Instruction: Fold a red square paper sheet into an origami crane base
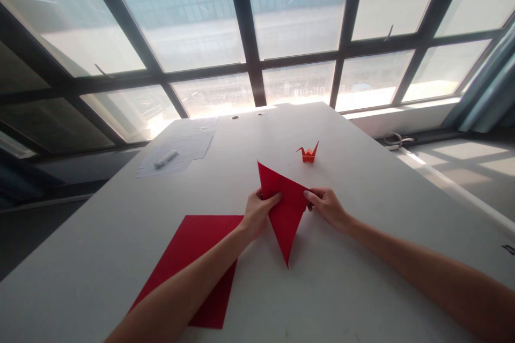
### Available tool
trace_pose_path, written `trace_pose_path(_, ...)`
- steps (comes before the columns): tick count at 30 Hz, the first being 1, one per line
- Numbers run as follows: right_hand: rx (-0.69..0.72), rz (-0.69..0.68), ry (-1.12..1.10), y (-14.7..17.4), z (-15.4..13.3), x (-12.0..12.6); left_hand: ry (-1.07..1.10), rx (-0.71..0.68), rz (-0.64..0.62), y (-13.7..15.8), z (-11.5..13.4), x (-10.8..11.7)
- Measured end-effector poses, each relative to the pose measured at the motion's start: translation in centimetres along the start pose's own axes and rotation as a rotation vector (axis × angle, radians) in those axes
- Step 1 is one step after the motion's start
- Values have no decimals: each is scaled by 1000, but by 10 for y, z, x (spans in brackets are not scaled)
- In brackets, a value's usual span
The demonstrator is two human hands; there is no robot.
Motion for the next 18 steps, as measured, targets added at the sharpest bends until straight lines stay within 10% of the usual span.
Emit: trace_pose_path(18,56,-68,92,3,2,0,248,24,25,-16,-8,19)
Point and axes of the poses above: each hand's wrist, its own y-axis away from the middle knuckle, its own x-axis out of the back of the hand, z = x × y, the point moved 4 cm from there along -y, towards the middle knuckle, and after that the axes turned 2 degrees about x, right-handed, at the moved point
